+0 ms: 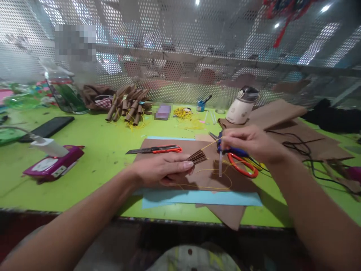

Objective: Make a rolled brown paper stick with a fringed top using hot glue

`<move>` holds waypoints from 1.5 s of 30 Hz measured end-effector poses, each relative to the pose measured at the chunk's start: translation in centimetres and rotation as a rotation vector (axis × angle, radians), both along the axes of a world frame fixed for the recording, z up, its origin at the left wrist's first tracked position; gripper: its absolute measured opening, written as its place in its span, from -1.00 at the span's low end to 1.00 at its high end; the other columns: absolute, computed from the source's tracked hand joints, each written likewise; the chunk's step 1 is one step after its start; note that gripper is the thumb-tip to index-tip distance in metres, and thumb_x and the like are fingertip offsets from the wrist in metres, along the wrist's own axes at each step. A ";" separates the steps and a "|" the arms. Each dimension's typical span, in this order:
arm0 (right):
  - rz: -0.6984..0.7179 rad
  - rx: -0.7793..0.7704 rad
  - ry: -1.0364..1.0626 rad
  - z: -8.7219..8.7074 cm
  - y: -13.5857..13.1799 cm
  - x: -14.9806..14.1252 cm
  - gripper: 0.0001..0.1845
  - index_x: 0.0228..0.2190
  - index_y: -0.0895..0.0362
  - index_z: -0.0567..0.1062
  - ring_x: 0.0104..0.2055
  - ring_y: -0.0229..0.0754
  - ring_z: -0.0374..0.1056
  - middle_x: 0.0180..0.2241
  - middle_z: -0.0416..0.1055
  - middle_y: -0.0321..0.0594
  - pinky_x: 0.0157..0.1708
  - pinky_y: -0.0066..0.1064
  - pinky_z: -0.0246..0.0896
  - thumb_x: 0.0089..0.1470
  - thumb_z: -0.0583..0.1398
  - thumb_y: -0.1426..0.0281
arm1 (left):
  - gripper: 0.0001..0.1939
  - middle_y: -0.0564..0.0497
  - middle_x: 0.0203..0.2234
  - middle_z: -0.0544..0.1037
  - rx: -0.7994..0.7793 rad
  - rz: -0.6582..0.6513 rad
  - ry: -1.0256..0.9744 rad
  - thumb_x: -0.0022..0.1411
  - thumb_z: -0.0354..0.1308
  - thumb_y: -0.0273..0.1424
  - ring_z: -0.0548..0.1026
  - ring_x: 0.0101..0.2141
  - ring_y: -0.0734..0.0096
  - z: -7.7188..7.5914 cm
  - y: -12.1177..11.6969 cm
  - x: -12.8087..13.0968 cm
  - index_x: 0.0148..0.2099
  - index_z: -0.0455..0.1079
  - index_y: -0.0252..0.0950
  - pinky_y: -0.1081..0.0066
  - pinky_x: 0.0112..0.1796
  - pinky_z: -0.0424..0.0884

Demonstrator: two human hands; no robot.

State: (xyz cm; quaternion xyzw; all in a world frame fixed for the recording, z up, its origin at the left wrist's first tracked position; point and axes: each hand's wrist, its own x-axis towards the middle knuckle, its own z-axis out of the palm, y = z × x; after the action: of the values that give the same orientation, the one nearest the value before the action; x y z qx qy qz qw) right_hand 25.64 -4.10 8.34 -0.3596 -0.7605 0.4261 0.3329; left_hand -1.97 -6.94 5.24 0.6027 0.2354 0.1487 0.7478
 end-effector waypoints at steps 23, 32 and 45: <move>-0.274 -0.227 0.692 1.0 -3.3 -2.7 -0.70 -0.64 0.06 0.38 -0.66 -0.33 -0.17 -0.72 -0.17 -0.45 -0.57 -0.37 -0.03 0.09 0.18 0.31 | -0.62 -0.04 -0.08 0.41 0.617 0.015 0.318 0.40 -0.22 -0.22 0.33 -0.09 0.35 1.2 -2.5 2.5 0.12 0.22 -0.23 0.36 -0.01 0.21; -0.315 -0.212 0.691 1.4 -4.1 -2.4 -0.68 -0.64 0.06 0.38 -0.66 -0.33 -0.17 -0.71 -0.18 -0.44 -0.58 -0.37 -0.03 0.12 0.14 0.32 | -0.61 -0.05 -0.09 0.43 0.630 -0.016 0.347 0.41 -0.24 -0.24 0.37 -0.13 0.37 1.6 -2.9 2.6 0.13 0.22 -0.27 0.39 -0.04 0.22; -0.331 -0.191 0.699 1.8 -4.5 -2.2 -0.64 -0.69 0.08 0.35 -0.65 -0.33 -0.19 -0.71 -0.17 -0.41 -0.61 -0.37 -0.13 0.10 0.16 0.31 | -0.64 0.01 -0.25 0.43 0.597 -0.016 0.380 0.40 -0.22 -0.24 0.34 -0.22 0.41 2.4 -3.1 2.8 0.05 0.28 -0.27 0.51 -0.24 0.24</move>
State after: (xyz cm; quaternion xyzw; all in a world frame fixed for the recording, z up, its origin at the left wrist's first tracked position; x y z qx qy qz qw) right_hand 23.45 -8.62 10.18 -0.3399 -0.4900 0.5320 0.6011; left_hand 0.86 -10.08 7.65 0.8136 0.3116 0.0901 0.4826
